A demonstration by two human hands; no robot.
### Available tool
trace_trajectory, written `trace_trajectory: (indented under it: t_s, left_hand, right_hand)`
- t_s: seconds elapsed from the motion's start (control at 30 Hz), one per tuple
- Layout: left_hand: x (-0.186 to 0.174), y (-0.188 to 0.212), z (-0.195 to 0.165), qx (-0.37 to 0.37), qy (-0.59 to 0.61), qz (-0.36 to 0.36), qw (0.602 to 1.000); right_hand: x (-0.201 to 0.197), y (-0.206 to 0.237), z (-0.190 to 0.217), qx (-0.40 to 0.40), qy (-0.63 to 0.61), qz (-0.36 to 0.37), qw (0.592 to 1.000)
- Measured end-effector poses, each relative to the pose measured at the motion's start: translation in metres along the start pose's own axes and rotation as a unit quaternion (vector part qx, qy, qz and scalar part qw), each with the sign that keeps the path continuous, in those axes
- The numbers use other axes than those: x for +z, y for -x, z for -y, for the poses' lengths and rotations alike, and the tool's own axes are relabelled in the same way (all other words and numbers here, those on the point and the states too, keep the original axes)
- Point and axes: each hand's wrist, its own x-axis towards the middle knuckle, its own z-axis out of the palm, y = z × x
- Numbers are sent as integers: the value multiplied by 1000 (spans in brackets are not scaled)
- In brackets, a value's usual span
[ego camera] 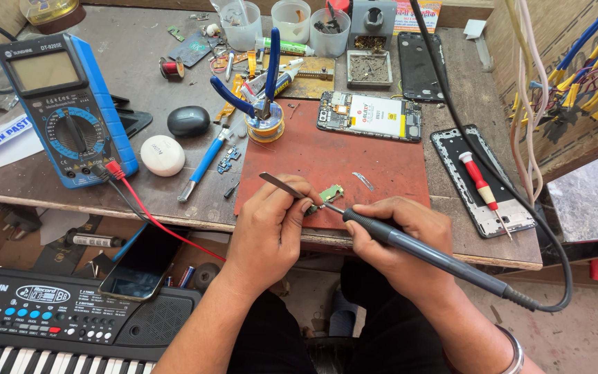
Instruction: The person applies flux to a small circuit board and then uses a soldering iron to solder components on it. They hold the board with one hand and manipulate the soldering iron with the other, occasionally using tweezers to adjust parts.
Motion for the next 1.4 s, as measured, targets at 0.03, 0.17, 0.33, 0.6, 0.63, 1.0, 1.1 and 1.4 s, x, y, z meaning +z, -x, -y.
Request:
trace_trajectory:
  t_s: [0.03,0.17,0.33,0.6,0.63,1.0,1.1,1.4]
  left_hand:
    - [0,0,0,-8,3,2,1000]
    - [0,1,-1,-10,6,3,1000]
    - [0,1,-1,-13,9,3,1000]
    - [0,2,-5,3,7,-16,1000]
    - [0,2,-6,4,5,-20,1000]
    - [-4,10,-23,-14,62,-77,995]
    - [-7,15,-29,-43,81,-87,992]
    - [-12,19,-39,-43,74,-92,992]
  right_hand:
    - [1,1,0,4,-6,-8,1000]
    - [2,1,1,5,-9,-17,1000]
    - [1,1,0,0,-5,-18,1000]
    - [-4,4,-1,22,-50,-30,998]
    - [-6,5,-2,32,-54,-29,998]
    - [-17,19,-1,110,-219,-43,969]
    - [-25,15,9,103,-247,-41,963]
    - [-58,-95,-7,85,-99,4,991]
